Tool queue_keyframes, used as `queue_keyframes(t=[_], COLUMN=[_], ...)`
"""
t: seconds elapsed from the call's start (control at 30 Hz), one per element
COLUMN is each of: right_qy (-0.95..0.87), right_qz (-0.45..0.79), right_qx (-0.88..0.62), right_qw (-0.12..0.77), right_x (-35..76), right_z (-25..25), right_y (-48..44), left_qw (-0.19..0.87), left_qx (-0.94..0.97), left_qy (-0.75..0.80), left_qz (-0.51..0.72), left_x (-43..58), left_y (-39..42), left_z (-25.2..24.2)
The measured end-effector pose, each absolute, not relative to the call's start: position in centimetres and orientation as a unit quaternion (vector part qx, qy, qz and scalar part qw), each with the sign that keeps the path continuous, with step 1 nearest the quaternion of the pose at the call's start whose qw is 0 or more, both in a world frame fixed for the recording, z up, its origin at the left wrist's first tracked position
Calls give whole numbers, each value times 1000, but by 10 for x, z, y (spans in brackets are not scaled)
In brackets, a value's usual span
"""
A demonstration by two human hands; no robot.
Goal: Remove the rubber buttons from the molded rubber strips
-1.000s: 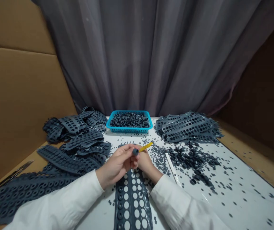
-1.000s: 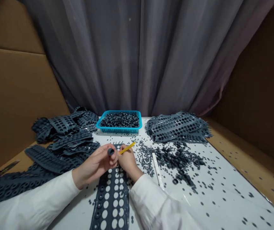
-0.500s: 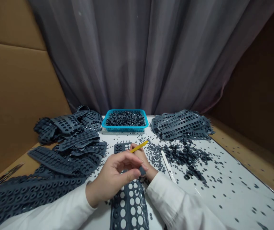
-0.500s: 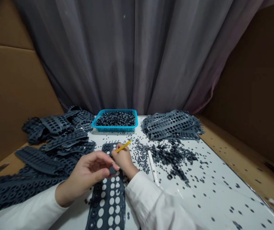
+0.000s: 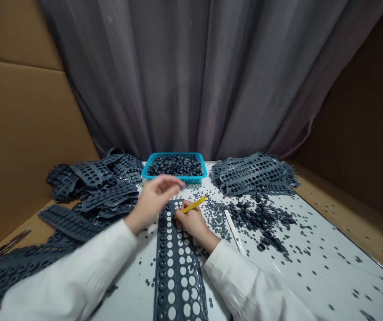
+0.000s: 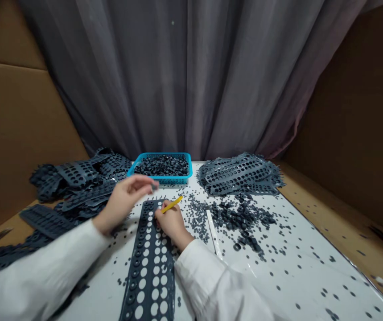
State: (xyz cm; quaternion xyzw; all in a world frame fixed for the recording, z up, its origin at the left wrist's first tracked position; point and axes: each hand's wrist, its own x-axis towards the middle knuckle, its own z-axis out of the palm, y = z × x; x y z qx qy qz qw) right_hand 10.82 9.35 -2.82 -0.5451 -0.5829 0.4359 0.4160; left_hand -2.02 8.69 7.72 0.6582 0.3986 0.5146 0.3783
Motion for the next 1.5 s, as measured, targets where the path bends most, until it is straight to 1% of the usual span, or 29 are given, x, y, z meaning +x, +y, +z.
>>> queue_keyframes(t=[0.03,0.07,0.13,0.23,0.37,0.5,0.6,0.67,0.77,0.83,1.03,1.2,1.5], right_qy=[-584,-585,-587,-588,-590,-590,-586,-582,-570,-564,-566,-576,-624], right_qz=[436,436,436,435,431,432,436,436,421,407,401,397,363], right_qx=[-544,-543,-541,-541,-541,-543,-542,-541,-544,-548,-548,-544,-531], right_qw=[415,415,415,416,416,413,416,423,449,465,467,463,443], right_x=[108,108,108,108,108,108,109,111,113,114,103,101,100], right_z=[-29,-30,-32,-34,-34,-32,-28,-23,-15,-11,-19,-29,-27], right_y=[93,93,94,94,94,93,92,92,93,98,118,124,122], left_qw=[302,267,229,211,205,174,145,150,176,170,163,161,129], left_qx=[666,655,648,657,683,708,740,782,840,848,852,855,868], left_qy=[430,451,484,519,534,536,525,500,454,456,467,461,454], left_qz=[530,544,542,504,454,426,394,339,238,208,174,172,154], left_x=[-29,-39,-58,-77,-84,-86,-79,-71,-61,-59,-62,-63,-60], left_y=[112,138,184,229,246,237,209,181,139,122,122,126,125], left_z=[79,81,79,66,48,52,61,60,44,31,9,4,4])
